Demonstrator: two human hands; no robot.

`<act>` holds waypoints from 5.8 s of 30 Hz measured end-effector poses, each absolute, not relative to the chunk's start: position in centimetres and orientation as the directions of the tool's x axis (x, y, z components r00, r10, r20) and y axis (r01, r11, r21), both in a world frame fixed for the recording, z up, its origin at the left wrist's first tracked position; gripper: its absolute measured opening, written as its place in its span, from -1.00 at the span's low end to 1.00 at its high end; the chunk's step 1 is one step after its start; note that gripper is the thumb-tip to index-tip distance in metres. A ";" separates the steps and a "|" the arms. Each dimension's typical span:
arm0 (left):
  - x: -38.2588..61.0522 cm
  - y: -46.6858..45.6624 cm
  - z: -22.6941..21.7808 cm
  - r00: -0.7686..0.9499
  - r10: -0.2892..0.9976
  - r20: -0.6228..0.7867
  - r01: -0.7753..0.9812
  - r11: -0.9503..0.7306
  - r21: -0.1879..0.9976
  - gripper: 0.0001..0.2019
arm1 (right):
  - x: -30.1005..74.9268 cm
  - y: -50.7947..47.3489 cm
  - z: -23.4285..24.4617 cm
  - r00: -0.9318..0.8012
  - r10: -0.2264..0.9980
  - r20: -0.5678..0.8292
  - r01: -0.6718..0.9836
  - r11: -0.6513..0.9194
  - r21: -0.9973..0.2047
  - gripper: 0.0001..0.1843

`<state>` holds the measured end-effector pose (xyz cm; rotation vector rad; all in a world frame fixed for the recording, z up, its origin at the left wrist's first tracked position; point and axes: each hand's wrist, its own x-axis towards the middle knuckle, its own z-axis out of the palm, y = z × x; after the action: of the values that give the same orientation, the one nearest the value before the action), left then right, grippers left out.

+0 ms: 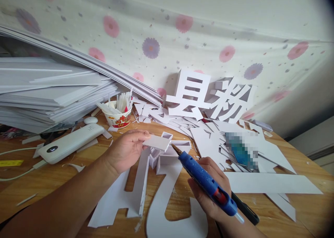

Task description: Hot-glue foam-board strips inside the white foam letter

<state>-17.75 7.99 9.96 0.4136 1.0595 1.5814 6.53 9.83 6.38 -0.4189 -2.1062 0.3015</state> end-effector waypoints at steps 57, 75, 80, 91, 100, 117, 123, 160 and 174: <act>-11.1 9.2 10.7 0.250 0.968 -0.028 0.968 -0.249 0.022 -0.88 | 9.2 12.1 6.5 0.135 0.861 0.490 -0.183 0.508 -0.842 -0.69; -12.2 9.2 9.5 0.257 0.966 -0.035 0.966 -0.256 0.043 -0.85 | 9.2 12.6 6.1 0.115 0.817 0.565 -0.094 0.575 -0.813 -0.71; -12.0 9.1 9.7 0.255 0.965 -0.059 0.967 -0.252 0.047 -0.84 | 9.3 12.8 5.7 0.103 0.793 0.601 -0.052 0.607 -0.793 -0.74; -11.6 9.7 10.5 0.256 0.958 -0.129 0.967 -0.251 0.050 -0.85 | 9.4 13.0 5.5 0.101 0.801 0.591 -0.002 0.594 -0.804 -0.70; -12.3 10.3 10.1 0.303 0.943 -0.136 0.952 -0.291 0.098 -0.87 | 9.4 12.9 5.5 0.097 0.798 0.595 0.006 0.598 -0.802 -0.71; -13.1 10.3 9.7 0.321 0.936 -0.142 0.940 -0.298 0.165 -0.86 | 9.5 13.2 5.1 0.090 0.816 0.570 0.009 0.572 -0.820 -0.69; -13.1 10.3 9.5 0.340 0.935 -0.105 0.934 -0.322 0.154 -0.87 | 9.5 13.2 5.0 0.084 0.808 0.584 0.030 0.583 -0.812 -0.70; -12.4 9.2 10.3 0.259 0.962 -0.089 0.963 -0.250 0.096 -0.87 | 9.3 13.5 4.7 0.084 0.812 0.578 0.043 0.577 -0.816 -0.71; -18.0 9.8 12.5 0.282 0.958 0.050 0.901 -0.282 0.330 -0.72 | 32.0 11.9 5.7 0.246 0.886 0.392 0.655 0.146 -0.741 -0.60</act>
<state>-18.02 9.83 12.48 2.3142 1.7157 0.3503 32.02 11.94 5.68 -1.5781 -1.4794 0.3088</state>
